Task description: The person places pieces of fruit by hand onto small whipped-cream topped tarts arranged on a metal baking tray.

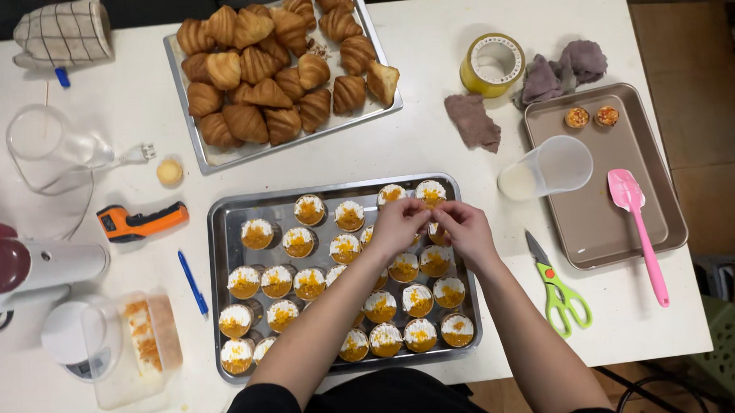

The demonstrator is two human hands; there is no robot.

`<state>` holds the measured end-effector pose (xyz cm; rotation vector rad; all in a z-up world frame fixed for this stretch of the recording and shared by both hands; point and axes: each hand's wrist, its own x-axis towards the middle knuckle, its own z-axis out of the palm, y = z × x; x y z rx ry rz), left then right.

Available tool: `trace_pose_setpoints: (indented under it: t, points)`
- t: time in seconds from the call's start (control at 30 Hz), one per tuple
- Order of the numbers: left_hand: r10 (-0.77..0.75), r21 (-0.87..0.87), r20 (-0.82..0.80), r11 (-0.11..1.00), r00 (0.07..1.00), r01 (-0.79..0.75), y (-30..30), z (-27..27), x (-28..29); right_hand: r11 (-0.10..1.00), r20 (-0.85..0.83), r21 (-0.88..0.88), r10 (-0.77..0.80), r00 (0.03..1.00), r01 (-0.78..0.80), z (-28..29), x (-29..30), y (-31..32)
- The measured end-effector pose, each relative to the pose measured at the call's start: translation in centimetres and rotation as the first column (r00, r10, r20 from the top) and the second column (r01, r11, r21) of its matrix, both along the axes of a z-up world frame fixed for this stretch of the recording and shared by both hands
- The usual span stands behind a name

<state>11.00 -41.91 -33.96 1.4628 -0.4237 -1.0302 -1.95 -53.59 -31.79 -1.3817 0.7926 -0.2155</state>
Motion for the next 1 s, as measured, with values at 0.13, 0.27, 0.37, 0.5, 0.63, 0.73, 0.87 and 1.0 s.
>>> trace_pose_setpoints:
  t: [0.13,0.27,0.37,0.5,0.63,0.73,0.87,1.0]
  points:
    - [-0.068,0.025,-0.040,0.997,0.997,0.069,-0.2,-1.2,-0.1,0.996,0.112,0.054,0.061,0.992,-0.067,-1.3,-0.4,-0.2]
    - [-0.056,0.010,-0.144,0.998,0.988,0.058,-1.2,-1.3,0.4,0.996,0.024,0.012,0.083,0.996,-0.083,-1.4,0.4,-1.0]
    - [-0.037,0.025,-0.256,0.999,0.966,0.044,-1.1,-0.9,0.9,0.992,0.032,0.112,0.054,0.998,-0.057,-0.9,1.3,-1.3]
    - [-0.011,0.013,-0.481,1.000,0.876,0.019,-1.6,-0.5,1.9,0.966,0.061,0.259,-0.047,0.997,0.030,-0.7,2.2,-1.9]
    - [0.036,0.070,-0.372,0.997,0.927,-0.010,-2.2,-0.9,2.8,0.992,0.060,0.121,-0.036,0.998,0.029,-1.6,2.2,-3.3]
    - [0.141,0.124,-0.286,0.986,0.948,-0.109,-2.4,-1.4,3.3,0.996,-0.090,-0.001,-0.091,0.992,0.091,-2.4,2.3,-4.8]
    - [0.187,0.102,-0.197,0.980,0.962,-0.170,-2.1,-2.1,2.9,0.969,-0.079,-0.240,0.043,0.996,-0.061,-3.6,1.9,-5.0]
    - [0.086,0.103,-0.043,0.991,0.995,-0.082,-2.6,-2.8,2.0,0.980,-0.035,-0.191,0.053,0.998,-0.058,-3.9,2.4,-5.0]
